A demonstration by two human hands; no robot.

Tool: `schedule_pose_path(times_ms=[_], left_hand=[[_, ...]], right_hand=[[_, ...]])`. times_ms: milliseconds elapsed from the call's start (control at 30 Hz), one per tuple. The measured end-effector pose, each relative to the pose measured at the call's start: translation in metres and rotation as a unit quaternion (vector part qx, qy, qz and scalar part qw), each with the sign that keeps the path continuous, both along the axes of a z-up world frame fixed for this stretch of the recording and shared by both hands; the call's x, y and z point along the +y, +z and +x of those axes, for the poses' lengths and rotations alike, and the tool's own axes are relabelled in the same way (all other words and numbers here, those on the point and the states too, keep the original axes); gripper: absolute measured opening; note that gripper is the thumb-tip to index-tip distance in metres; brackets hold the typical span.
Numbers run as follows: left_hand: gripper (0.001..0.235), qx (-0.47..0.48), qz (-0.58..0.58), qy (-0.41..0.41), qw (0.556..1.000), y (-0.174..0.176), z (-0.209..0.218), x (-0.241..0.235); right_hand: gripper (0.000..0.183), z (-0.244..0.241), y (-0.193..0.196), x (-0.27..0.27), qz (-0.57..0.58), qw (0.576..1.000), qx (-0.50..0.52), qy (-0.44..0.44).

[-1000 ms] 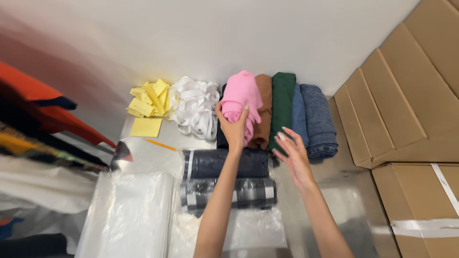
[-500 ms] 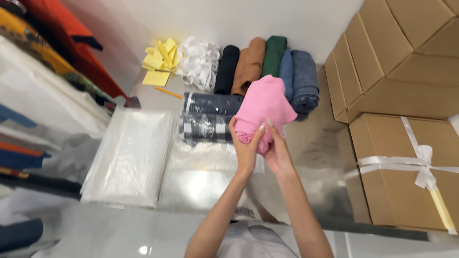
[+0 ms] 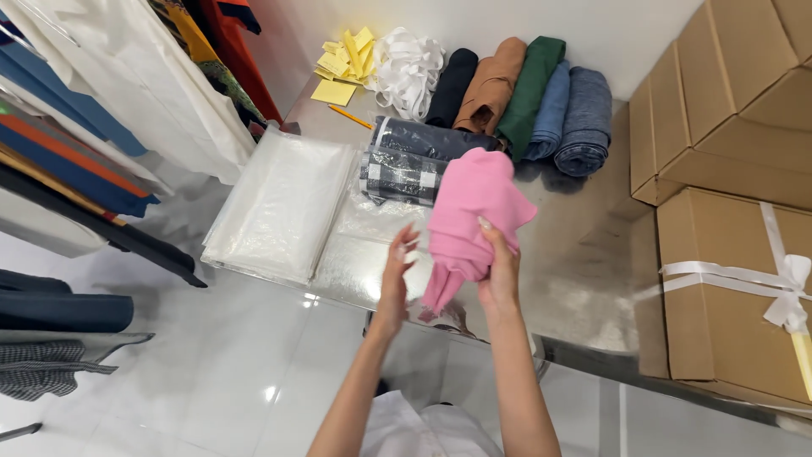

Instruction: The person places folded clothes into clear plastic bags on a metal table. They handle a dark blue garment, a black and white checkered item, and a pink garment, placing each into a bag and smoothing the plastic. The person works in a room with hanging clothes and stacked boxes.

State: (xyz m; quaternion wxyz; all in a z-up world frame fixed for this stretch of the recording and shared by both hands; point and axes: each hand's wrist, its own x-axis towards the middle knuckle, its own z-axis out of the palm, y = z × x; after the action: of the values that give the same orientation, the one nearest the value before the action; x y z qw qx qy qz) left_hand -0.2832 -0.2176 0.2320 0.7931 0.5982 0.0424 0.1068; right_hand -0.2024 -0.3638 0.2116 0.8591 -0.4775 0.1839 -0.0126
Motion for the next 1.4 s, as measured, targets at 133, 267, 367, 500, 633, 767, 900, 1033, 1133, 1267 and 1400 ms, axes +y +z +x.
schedule_pose_path(times_ms=[133, 267, 367, 500, 633, 767, 900, 1033, 1133, 1267, 1400], left_hand=[[0.058, 0.127, 0.048, 0.028, 0.990, -0.045, 0.029, 0.086], [0.046, 0.153, 0.310, 0.113, 0.932, -0.133, 0.076, 0.195], [0.056, 0.196, 0.416, 0.140, 0.877, -0.162, 0.089, 0.250], [0.081, 0.197, 0.515, 0.131, 0.824, -0.219, 0.106, 0.306], [0.093, 0.194, 0.571, 0.068, 0.795, -0.211, 0.095, 0.306], [0.090, 0.185, 0.629, 0.089, 0.750, -0.206, 0.098, 0.301], [0.069, 0.166, 0.677, 0.084, 0.712, -0.208, 0.109, 0.294], [0.032, 0.131, 0.683, 0.063, 0.716, -0.227, 0.122, 0.309], [0.020, 0.131, 0.605, 0.033, 0.784, -0.199, 0.120, 0.330], [0.025, 0.180, 0.427, 0.037, 0.886, -0.178, 0.114, 0.353], [0.035, 0.144, 0.330, 0.055, 0.931, -0.167, 0.112, 0.349]], right_hand=[[0.044, 0.013, -0.023, -0.015, 0.044, 0.999, 0.001, -0.007], [0.048, 0.014, 0.001, 0.012, 0.111, 0.993, 0.025, -0.027], [0.049, 0.006, 0.043, 0.065, 0.150, 0.987, 0.047, -0.035], [0.046, 0.020, 0.025, 0.126, 0.190, 0.978, 0.076, -0.040], [0.045, 0.028, 0.013, 0.178, 0.208, 0.972, 0.098, -0.054], [0.046, 0.032, 0.013, 0.210, 0.193, 0.973, 0.108, -0.072], [0.047, 0.036, 0.006, 0.227, 0.177, 0.974, 0.117, -0.080], [0.048, 0.036, 0.005, 0.239, 0.186, 0.971, 0.116, -0.094], [0.051, 0.029, 0.017, 0.248, 0.185, 0.972, 0.118, -0.090], [0.051, 0.027, 0.005, 0.246, 0.201, 0.968, 0.127, -0.081], [0.046, 0.018, 0.004, 0.251, 0.207, 0.964, 0.151, -0.076]])
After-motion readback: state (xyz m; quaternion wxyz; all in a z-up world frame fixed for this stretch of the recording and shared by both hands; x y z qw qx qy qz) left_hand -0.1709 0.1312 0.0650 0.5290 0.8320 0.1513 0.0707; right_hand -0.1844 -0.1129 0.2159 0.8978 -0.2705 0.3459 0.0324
